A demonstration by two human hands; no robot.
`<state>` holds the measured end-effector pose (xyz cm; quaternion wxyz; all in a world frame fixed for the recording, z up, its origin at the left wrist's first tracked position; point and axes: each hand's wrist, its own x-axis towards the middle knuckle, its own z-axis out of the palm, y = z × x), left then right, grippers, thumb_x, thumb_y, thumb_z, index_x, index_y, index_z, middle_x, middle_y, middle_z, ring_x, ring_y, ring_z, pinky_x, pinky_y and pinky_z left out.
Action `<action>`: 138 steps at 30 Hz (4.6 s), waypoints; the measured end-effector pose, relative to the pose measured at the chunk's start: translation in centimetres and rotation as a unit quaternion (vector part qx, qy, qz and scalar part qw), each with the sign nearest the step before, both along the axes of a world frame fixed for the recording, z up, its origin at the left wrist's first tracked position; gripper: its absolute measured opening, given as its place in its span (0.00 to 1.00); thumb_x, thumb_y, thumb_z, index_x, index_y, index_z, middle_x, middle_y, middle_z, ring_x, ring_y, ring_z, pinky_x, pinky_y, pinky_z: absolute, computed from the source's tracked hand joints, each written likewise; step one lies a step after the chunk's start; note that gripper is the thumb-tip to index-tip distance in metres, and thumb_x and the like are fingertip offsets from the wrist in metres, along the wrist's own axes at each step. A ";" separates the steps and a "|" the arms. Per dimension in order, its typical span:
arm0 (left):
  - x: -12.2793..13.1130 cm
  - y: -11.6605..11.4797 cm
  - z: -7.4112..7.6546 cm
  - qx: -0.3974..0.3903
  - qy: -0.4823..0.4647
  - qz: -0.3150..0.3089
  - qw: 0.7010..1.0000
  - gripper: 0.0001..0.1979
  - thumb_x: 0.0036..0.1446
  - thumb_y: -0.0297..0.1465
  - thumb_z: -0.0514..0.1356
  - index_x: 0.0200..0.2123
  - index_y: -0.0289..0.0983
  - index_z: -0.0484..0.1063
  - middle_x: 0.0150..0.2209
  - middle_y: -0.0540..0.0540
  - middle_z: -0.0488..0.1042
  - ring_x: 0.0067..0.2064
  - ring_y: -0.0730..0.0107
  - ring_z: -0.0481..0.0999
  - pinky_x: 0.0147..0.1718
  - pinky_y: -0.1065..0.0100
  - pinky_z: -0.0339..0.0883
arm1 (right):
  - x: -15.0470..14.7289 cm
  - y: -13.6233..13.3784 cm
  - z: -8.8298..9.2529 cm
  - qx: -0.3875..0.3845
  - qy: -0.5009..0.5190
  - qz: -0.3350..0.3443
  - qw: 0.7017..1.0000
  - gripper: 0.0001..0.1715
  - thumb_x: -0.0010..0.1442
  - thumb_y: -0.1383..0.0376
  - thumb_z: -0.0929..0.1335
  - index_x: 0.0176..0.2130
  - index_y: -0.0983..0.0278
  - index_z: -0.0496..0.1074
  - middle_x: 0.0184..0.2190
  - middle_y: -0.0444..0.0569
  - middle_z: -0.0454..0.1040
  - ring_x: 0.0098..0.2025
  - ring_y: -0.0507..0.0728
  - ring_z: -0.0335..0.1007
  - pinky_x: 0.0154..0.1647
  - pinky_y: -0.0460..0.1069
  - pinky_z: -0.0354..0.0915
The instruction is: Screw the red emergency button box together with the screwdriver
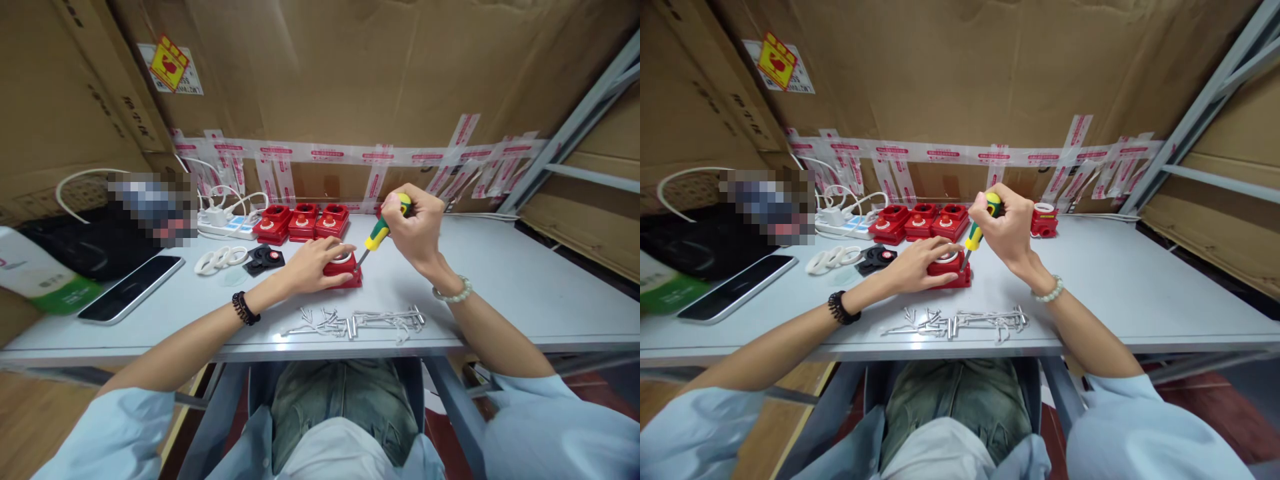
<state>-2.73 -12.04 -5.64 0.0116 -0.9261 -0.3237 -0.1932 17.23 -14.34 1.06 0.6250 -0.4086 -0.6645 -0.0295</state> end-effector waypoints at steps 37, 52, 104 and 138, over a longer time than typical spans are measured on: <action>0.0 0.0 0.4 0.028 -0.010 -0.014 0.999 0.26 0.63 0.48 0.56 0.55 0.37 0.69 0.55 0.36 0.72 0.54 0.48 0.71 0.51 0.48 0.61 | -0.2 -2.1 7.4 -0.247 -0.398 0.114 0.876 0.07 0.61 0.66 0.66 0.41 0.62 0.69 0.32 0.45 0.73 0.28 0.51 0.62 0.31 0.49 0.55; 3.5 1.1 0.9 -0.293 -0.342 -0.094 0.888 0.15 0.49 0.37 0.70 0.25 0.33 0.70 0.23 0.51 0.73 0.26 0.75 0.71 0.29 0.70 0.66 | -0.5 -0.4 3.0 -0.152 -0.201 0.099 0.963 0.11 0.58 0.58 0.69 0.33 0.62 0.66 0.27 0.43 0.70 0.29 0.51 0.62 0.31 0.49 0.57; 3.0 1.2 0.9 -0.301 -0.369 -0.111 0.872 0.16 0.47 0.37 0.71 0.32 0.33 0.70 0.32 0.48 0.75 0.33 0.73 0.74 0.39 0.66 0.71 | -1.4 -0.2 0.2 -0.177 -0.035 0.154 0.971 0.15 0.54 0.60 0.71 0.39 0.60 0.65 0.31 0.44 0.72 0.34 0.55 0.72 0.31 0.50 0.68; 1.3 -0.4 4.0 -0.136 -0.192 -0.147 0.961 0.06 0.60 0.32 0.62 0.33 0.35 0.73 0.31 0.47 0.76 0.30 0.72 0.70 0.31 0.69 0.63 | 0.0 -0.8 1.6 -0.096 0.026 0.148 0.984 0.19 0.61 0.47 0.67 0.44 0.56 0.67 0.37 0.48 0.75 0.39 0.59 0.78 0.32 0.54 0.73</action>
